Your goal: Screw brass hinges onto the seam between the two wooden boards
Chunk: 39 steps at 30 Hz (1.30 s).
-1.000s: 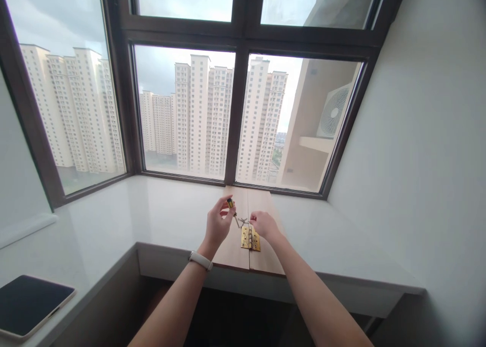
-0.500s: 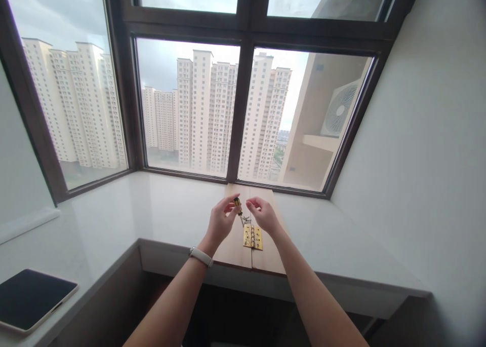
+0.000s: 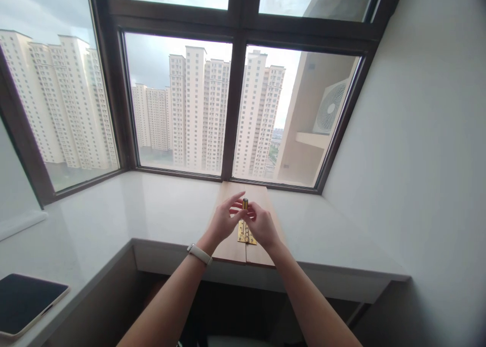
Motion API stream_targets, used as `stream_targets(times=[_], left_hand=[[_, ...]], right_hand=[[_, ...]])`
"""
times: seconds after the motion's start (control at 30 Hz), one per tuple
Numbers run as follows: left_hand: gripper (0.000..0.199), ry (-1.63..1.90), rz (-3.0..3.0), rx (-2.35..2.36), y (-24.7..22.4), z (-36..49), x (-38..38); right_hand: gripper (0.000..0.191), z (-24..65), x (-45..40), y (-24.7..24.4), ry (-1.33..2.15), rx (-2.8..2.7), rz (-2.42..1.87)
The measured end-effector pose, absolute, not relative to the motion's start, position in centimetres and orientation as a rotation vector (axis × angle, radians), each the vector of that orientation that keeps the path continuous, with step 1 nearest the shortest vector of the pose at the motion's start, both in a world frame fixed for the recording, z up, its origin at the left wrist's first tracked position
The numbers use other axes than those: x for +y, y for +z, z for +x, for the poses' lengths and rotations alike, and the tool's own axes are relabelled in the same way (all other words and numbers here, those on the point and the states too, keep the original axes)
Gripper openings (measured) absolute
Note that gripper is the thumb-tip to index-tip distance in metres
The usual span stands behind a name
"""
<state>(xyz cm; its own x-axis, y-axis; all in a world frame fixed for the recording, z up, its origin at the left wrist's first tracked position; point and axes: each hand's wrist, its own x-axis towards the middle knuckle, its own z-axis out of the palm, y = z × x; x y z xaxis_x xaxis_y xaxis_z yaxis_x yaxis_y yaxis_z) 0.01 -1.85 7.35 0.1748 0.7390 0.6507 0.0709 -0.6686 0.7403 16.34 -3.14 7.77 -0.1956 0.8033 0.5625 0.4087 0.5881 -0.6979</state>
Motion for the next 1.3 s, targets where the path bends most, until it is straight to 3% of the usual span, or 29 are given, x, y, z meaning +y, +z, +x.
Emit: stream_targets(times=[0.8,1.0,1.2,1.3], left_hand=[[0.039,1.425,1.880,0.865,5.0,-0.2,-0.3],[0.045,1.414,1.941,0.701,6.3,0.8,0.0],[0.035,1.407,1.925,0.703,7.3,1.4,-0.3],[0.039,1.417,1.876,0.727,7.2,1.4,-0.4]], right_hand=[[0.030,16.9,-2.9,5.7,0.520,-1.705,-1.022],[0.021,17.1,-2.3,6.2,0.571,-1.768,-1.012],[0.025,18.4,-2.6,7.9,0.601,-1.918,-1.106],[0.043,19.4,-3.0,9.8,0.389,-1.895,-1.338]])
